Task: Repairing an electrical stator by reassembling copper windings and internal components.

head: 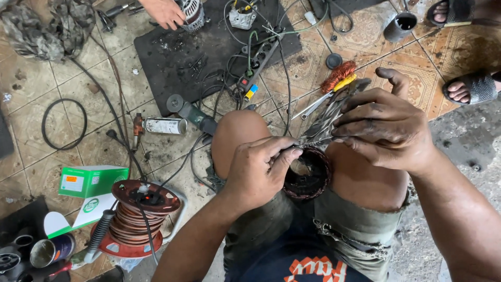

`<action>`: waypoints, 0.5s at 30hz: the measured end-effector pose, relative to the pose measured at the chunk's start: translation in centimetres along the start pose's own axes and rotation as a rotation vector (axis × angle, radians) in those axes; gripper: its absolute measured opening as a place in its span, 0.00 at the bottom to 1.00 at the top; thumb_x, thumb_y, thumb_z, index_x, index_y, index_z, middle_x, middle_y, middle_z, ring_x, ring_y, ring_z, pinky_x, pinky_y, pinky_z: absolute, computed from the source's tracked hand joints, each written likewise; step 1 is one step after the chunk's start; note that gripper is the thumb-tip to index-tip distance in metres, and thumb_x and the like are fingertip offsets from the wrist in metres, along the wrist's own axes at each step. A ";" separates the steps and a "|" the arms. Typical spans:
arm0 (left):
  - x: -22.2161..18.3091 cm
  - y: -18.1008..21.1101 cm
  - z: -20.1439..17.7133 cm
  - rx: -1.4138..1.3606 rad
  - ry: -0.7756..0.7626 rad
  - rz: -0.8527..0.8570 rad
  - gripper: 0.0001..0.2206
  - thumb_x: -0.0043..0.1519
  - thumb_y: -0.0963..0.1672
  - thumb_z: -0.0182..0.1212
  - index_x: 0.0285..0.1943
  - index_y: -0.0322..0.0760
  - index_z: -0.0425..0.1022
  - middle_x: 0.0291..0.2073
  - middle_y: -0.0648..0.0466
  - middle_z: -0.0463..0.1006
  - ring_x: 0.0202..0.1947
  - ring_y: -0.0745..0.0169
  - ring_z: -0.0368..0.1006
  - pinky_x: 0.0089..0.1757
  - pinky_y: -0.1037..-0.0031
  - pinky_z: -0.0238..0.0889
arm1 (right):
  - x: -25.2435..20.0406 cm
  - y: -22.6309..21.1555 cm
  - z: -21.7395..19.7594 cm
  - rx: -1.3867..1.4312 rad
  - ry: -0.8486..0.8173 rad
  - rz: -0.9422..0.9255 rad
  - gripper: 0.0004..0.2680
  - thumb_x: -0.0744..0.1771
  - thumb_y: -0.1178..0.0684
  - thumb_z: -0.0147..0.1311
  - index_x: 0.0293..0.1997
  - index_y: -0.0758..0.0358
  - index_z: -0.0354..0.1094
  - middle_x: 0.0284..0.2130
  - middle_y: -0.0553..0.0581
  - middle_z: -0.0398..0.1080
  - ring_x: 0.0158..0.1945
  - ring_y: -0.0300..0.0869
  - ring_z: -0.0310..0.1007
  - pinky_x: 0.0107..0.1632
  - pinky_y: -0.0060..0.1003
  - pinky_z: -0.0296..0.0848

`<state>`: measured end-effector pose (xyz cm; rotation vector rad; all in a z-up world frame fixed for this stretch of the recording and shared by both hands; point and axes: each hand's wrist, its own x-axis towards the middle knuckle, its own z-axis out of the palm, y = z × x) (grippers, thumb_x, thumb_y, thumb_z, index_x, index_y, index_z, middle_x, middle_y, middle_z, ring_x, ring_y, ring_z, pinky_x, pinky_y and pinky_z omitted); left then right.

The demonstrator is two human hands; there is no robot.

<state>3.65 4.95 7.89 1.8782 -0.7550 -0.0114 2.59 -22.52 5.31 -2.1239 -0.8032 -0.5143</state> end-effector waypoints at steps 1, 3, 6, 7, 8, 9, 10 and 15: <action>0.0 0.0 0.0 -0.003 -0.003 -0.001 0.04 0.60 0.37 0.63 0.42 0.26 0.78 0.26 0.51 0.80 0.18 0.65 0.66 0.25 0.75 0.60 | -0.2 0.1 -0.1 -0.001 0.000 0.004 0.05 0.58 0.58 0.67 0.29 0.55 0.77 0.33 0.51 0.78 0.50 0.47 0.76 0.77 0.58 0.42; -0.3 0.0 0.1 0.003 -0.030 -0.028 0.05 0.61 0.38 0.62 0.43 0.28 0.78 0.27 0.51 0.81 0.20 0.62 0.68 0.27 0.73 0.63 | -0.6 0.3 -0.1 0.014 -0.017 0.013 0.05 0.56 0.57 0.68 0.29 0.55 0.77 0.32 0.52 0.78 0.49 0.48 0.76 0.78 0.59 0.40; -0.3 0.0 0.4 -0.009 -0.035 -0.043 0.04 0.61 0.37 0.62 0.42 0.28 0.78 0.25 0.51 0.79 0.17 0.64 0.64 0.24 0.73 0.59 | -0.8 0.5 -0.1 0.015 -0.037 0.014 0.05 0.57 0.56 0.68 0.30 0.55 0.77 0.32 0.51 0.78 0.48 0.46 0.75 0.76 0.60 0.43; -0.5 -0.2 0.6 -0.013 -0.038 -0.047 0.04 0.61 0.37 0.62 0.42 0.28 0.78 0.25 0.51 0.79 0.17 0.64 0.64 0.24 0.73 0.59 | -0.8 0.5 0.0 0.016 -0.040 0.019 0.05 0.57 0.56 0.68 0.30 0.55 0.77 0.32 0.51 0.78 0.48 0.46 0.75 0.76 0.60 0.43; -0.6 -0.5 0.8 -0.007 -0.039 -0.060 0.05 0.61 0.38 0.62 0.43 0.27 0.78 0.26 0.50 0.81 0.18 0.63 0.65 0.25 0.73 0.61 | -0.8 0.5 -0.1 0.002 -0.058 0.015 0.05 0.57 0.56 0.69 0.30 0.55 0.78 0.32 0.50 0.78 0.48 0.46 0.75 0.76 0.60 0.43; -0.7 -0.7 0.9 0.000 -0.041 -0.074 0.06 0.60 0.39 0.62 0.43 0.26 0.78 0.28 0.49 0.82 0.18 0.63 0.67 0.26 0.73 0.62 | -0.7 0.5 -0.1 -0.013 -0.077 0.010 0.06 0.57 0.55 0.69 0.30 0.55 0.78 0.31 0.50 0.78 0.48 0.46 0.75 0.75 0.60 0.44; -0.7 -0.8 1.1 -0.004 -0.043 -0.076 0.06 0.60 0.39 0.62 0.43 0.26 0.78 0.28 0.49 0.82 0.18 0.63 0.67 0.26 0.73 0.62 | -0.4 0.1 -0.1 -0.013 -0.079 0.015 0.06 0.57 0.55 0.69 0.30 0.55 0.78 0.31 0.50 0.78 0.48 0.46 0.75 0.75 0.60 0.44; -1.0 -1.4 2.3 0.014 -0.163 -0.127 0.21 0.60 0.46 0.61 0.61 0.32 0.69 0.46 0.44 0.83 0.41 0.48 0.82 0.44 0.64 0.72 | 0.4 -0.8 0.0 -0.172 -0.240 -0.047 0.06 0.57 0.52 0.67 0.31 0.56 0.79 0.31 0.50 0.78 0.48 0.47 0.76 0.71 0.66 0.47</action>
